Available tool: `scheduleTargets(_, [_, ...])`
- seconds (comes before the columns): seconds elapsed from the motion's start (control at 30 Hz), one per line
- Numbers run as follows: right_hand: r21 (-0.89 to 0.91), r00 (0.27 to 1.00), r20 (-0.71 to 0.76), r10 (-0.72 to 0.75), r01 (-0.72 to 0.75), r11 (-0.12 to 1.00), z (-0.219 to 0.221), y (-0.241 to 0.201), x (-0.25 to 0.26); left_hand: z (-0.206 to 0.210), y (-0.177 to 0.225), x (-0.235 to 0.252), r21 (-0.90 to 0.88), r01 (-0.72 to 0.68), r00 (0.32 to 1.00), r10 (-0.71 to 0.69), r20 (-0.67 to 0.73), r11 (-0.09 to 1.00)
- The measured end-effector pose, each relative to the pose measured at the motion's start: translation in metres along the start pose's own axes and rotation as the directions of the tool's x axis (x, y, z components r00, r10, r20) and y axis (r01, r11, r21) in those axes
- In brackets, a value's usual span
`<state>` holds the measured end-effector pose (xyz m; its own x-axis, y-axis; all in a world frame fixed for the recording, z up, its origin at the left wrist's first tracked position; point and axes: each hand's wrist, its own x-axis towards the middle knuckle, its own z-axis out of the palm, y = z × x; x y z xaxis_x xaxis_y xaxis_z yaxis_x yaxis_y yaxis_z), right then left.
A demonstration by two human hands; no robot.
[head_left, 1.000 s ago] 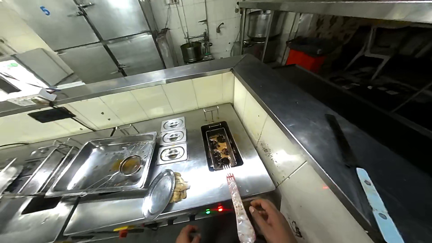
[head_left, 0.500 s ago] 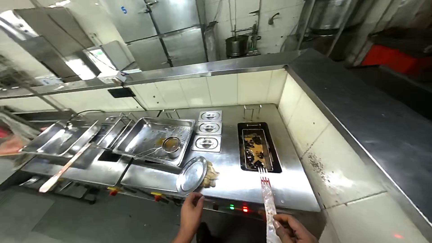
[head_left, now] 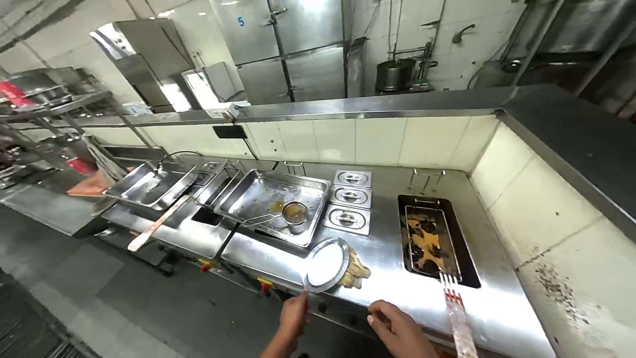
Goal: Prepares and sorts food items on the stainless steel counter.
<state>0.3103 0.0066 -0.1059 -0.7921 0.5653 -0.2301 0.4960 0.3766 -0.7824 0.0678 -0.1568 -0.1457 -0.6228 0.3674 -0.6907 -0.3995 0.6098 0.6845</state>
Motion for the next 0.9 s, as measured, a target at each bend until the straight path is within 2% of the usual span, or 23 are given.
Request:
scheduleTargets(0.2, [0.054,0.999,-0.029,0.043,-0.041,0.998,0.032,-0.018,0.017,-0.002,0.011,0.028,-0.060,0.049,0.977,-0.036,0.209,0.997])
scheduleTargets(0.3, [0.089,0.992,-0.018,0.126,-0.124,0.988,0.046,-0.022,0.023,-0.018,0.021,0.032,-0.096,0.040,0.977,-0.019,0.212,0.995])
scheduleTargets(0.43, [0.116,0.971,-0.073,0.229,-0.220,0.969,0.056,-0.023,0.043,-0.071,0.033,0.050,-0.089,-0.038,0.982,0.054,0.182,0.995])
scheduleTargets(0.53, [0.029,0.940,-0.202,0.274,-0.274,0.961,0.058,-0.040,0.063,-0.117,0.039,0.069,-0.023,-0.079,0.978,0.082,0.190,0.997])
scheduleTargets(0.67, [-0.159,0.882,-0.399,0.249,-0.334,0.929,0.059,-0.062,0.099,-0.160,0.037,0.093,0.065,-0.173,0.973,0.161,0.165,0.983])
scheduleTargets(0.8, [-0.243,0.839,-0.383,0.385,-0.494,0.835,0.065,-0.069,0.137,-0.178,0.032,0.103,0.055,-0.187,0.975,0.178,0.131,0.981])
scheduleTargets(0.9, [-0.270,0.828,-0.382,0.410,-0.524,0.808,0.072,-0.069,0.151,-0.181,0.033,0.099,0.004,-0.182,0.975,0.180,0.128,0.983])
